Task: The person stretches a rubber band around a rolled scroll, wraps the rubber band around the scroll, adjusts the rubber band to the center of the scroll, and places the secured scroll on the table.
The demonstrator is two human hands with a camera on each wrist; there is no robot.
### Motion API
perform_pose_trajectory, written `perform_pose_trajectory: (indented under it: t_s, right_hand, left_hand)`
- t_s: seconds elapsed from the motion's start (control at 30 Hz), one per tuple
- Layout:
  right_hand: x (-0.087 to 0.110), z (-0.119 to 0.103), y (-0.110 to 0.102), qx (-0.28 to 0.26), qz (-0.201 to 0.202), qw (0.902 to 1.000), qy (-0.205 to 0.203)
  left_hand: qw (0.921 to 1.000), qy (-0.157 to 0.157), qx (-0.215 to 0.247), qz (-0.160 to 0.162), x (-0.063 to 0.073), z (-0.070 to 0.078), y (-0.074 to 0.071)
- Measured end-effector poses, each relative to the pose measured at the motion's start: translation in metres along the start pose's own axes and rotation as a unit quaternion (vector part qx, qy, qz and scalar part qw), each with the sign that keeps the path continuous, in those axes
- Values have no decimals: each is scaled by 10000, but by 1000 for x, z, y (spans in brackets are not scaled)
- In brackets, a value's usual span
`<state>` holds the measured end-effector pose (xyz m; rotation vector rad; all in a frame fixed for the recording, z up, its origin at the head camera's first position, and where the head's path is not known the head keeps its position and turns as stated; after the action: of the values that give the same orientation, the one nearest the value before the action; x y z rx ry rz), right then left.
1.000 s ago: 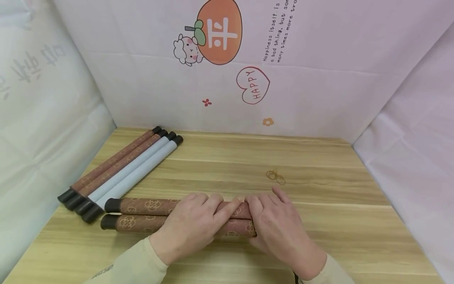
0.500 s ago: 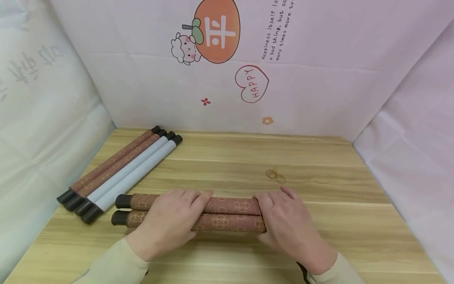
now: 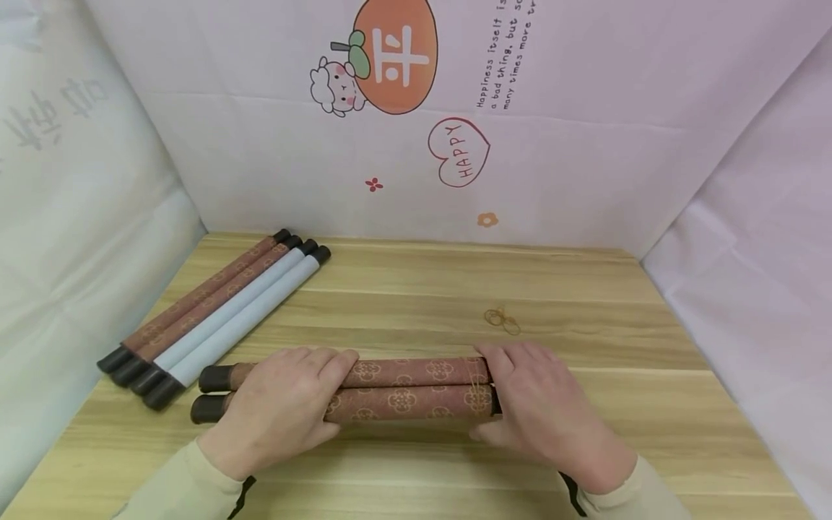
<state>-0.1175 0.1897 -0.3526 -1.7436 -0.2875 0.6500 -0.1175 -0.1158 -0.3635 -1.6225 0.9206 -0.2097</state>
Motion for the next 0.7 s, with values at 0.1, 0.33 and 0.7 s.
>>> perform_pose_trajectory:
  t_s: [0.1, 0.33, 0.7]
  right_hand:
    - [-1, 0, -1, 69, 26, 9999, -107]
    - [-2, -3, 2, 263, 224, 9987, -364]
    - [-5, -14, 12, 471, 421, 9972, -409]
  left_hand:
    - [10000, 20, 22, 28, 1, 1, -1]
    - [9999, 104, 29, 108, 0, 5, -3]
    - [9999, 108, 86, -22, -4, 11, -2]
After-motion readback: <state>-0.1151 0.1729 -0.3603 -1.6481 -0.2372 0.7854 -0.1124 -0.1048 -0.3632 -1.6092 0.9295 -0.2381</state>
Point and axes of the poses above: each hand's wrist, its own x-axis away from the middle knuckle, its own y-axis out of the palm, z = x × y, the point moved 3 cm from there along -x, towards the middle knuckle, and after that the axes turned 11 degrees about -x, right-handed, at the moved point
